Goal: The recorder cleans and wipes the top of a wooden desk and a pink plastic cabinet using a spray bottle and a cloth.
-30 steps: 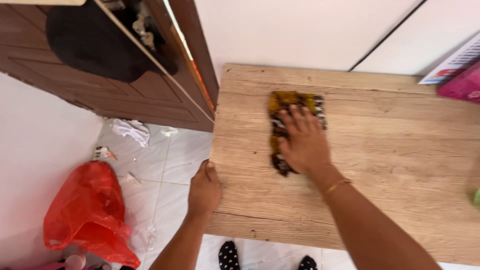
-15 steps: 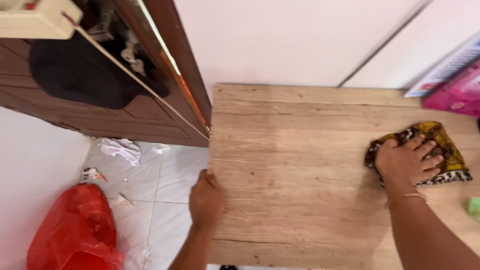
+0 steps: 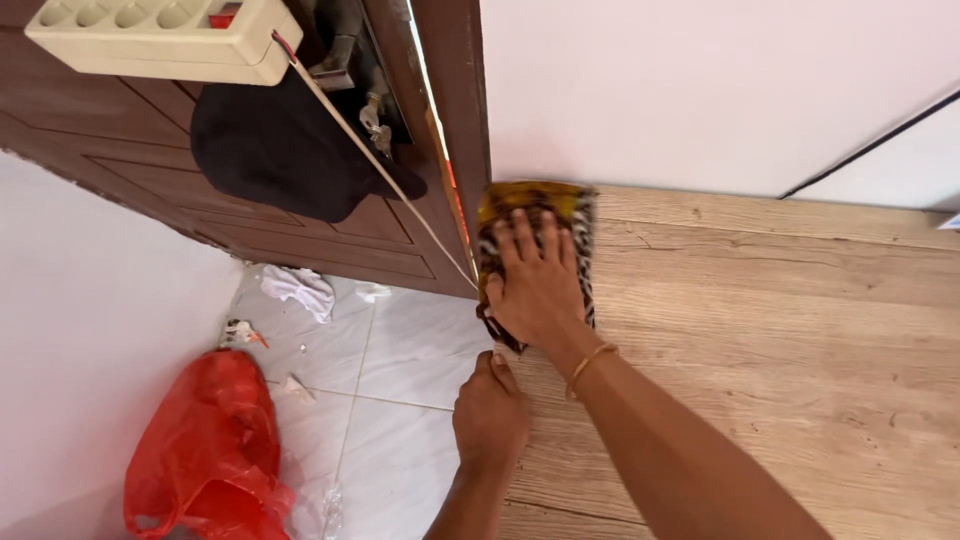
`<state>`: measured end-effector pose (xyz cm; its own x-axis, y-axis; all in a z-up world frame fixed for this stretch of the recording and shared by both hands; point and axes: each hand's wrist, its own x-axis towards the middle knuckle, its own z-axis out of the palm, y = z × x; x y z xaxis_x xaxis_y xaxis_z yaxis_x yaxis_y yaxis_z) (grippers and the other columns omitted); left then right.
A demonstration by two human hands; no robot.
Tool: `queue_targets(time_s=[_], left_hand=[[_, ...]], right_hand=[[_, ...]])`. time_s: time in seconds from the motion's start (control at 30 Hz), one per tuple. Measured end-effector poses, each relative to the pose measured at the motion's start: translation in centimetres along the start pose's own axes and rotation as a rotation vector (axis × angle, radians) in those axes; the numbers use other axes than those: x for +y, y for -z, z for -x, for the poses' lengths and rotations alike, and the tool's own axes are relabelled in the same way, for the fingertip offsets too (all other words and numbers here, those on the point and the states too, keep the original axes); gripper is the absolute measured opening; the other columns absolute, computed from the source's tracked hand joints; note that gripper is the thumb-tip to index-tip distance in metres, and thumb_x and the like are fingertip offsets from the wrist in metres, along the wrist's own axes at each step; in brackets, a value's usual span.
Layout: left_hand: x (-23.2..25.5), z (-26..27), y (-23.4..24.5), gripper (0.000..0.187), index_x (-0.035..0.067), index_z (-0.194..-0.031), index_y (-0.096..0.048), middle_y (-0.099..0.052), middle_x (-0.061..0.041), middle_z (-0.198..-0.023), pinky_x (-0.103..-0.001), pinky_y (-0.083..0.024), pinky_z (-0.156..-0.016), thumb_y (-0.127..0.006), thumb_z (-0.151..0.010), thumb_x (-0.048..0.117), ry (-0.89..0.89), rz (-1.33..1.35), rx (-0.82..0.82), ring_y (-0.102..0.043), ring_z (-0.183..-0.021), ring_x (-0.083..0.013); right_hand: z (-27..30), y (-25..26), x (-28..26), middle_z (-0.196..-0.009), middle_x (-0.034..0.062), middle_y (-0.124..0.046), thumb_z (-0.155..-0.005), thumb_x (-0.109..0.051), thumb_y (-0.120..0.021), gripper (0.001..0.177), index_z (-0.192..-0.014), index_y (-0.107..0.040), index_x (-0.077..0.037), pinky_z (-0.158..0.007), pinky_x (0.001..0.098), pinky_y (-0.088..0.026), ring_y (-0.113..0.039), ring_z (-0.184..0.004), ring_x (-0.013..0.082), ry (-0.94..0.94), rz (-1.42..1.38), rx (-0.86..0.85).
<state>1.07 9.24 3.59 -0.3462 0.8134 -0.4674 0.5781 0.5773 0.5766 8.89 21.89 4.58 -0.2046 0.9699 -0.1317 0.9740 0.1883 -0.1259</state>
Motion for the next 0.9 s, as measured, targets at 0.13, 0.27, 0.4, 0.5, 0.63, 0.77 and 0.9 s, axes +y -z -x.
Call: queue_targets(time_s=[0.13, 0.27, 0.4, 0.5, 0.63, 0.77, 0.9], left_hand=[[-0.3, 0.1, -0.7, 0.044, 0.012, -0.115, -0.063, -0.074, -0.023, -0.096, -0.057, -0.053, -0.084, -0.029, -0.105, 0.038, -0.016, 0.005, 0.022, -0.069, -0.094, -0.0472], [-1.9, -1.1, -1.9, 0.046, 0.011, -0.115, -0.064, -0.073, -0.026, -0.101, -0.057, -0.052, -0.088, -0.028, -0.105, 0.039, -0.05, -0.048, 0.099, -0.068, -0.098, -0.0494], [-1.2, -0.6, -2.2, 0.049, 0.01, -0.116, -0.065, -0.073, -0.026, -0.103, -0.058, -0.052, -0.088, -0.027, -0.105, 0.04, -0.057, -0.072, 0.127, -0.067, -0.099, -0.0508], [0.4, 0.3, -1.9, 0.049, 0.013, -0.12, -0.066, -0.074, -0.026, -0.103, -0.058, -0.052, -0.089, -0.028, -0.104, 0.04, -0.047, -0.116, 0.164, -0.067, -0.098, -0.0515], [1.1, 0.4, -1.8, 0.049, 0.016, -0.124, -0.063, -0.077, -0.024, -0.097, -0.056, -0.055, -0.088, -0.026, -0.105, 0.042, 0.13, -0.086, 0.063, -0.073, -0.091, -0.0479], [-0.5, -0.5, -2.4, 0.049, 0.012, -0.119, -0.065, -0.075, -0.024, -0.096, -0.057, -0.055, -0.083, -0.027, -0.105, 0.041, 0.011, -0.13, 0.153, -0.069, -0.091, -0.0492], [-1.4, -1.0, -2.4, 0.046, 0.008, -0.107, -0.064, -0.075, -0.024, -0.093, -0.056, -0.055, -0.082, -0.029, -0.104, 0.037, -0.098, -0.049, 0.15, -0.07, -0.089, -0.0487]], right_hand=[[-0.6, -0.6, 4.9, -0.169, 0.0091, -0.018, -0.097, -0.041, -0.038, 0.066, -0.158, -0.032, -0.019, -0.126, 0.0504, -0.01, -0.011, -0.155, 0.0348, 0.256, -0.016, 0.037], [0.2, -0.2, 12.7, -0.168, 0.0068, -0.022, -0.096, -0.041, -0.04, 0.068, -0.159, -0.032, -0.019, -0.126, 0.046, -0.013, -0.015, -0.155, 0.0295, 0.276, -0.037, 0.088], [2.9, 0.2, 23.0, -0.167, 0.0077, -0.02, -0.097, -0.04, -0.039, 0.067, -0.159, -0.026, -0.017, -0.124, 0.0454, -0.012, -0.014, -0.154, 0.0295, 0.194, 0.023, 0.067], [5.1, -0.4, 30.5, -0.168, 0.0089, -0.02, -0.094, -0.035, -0.04, 0.07, -0.16, -0.026, -0.017, -0.125, 0.0447, -0.012, -0.012, -0.156, 0.028, 0.094, 0.041, 0.101], [7.7, 0.1, 36.1, -0.168, 0.0089, -0.02, -0.092, -0.038, -0.041, 0.072, -0.16, -0.028, -0.018, -0.125, 0.0457, -0.011, -0.011, -0.156, 0.0287, -0.051, 0.038, 0.103], [6.3, -0.6, 33.4, -0.169, 0.0182, -0.02, -0.093, -0.039, -0.039, 0.075, -0.161, -0.028, -0.01, -0.126, 0.0523, -0.011, -0.014, -0.155, 0.039, -0.491, -0.102, 0.237], [2.6, -1.1, 24.6, -0.167, 0.0228, -0.014, -0.095, -0.044, -0.038, 0.078, -0.161, -0.022, -0.005, -0.118, 0.0643, -0.003, -0.005, -0.15, 0.0533, -0.65, -0.118, 0.228]])
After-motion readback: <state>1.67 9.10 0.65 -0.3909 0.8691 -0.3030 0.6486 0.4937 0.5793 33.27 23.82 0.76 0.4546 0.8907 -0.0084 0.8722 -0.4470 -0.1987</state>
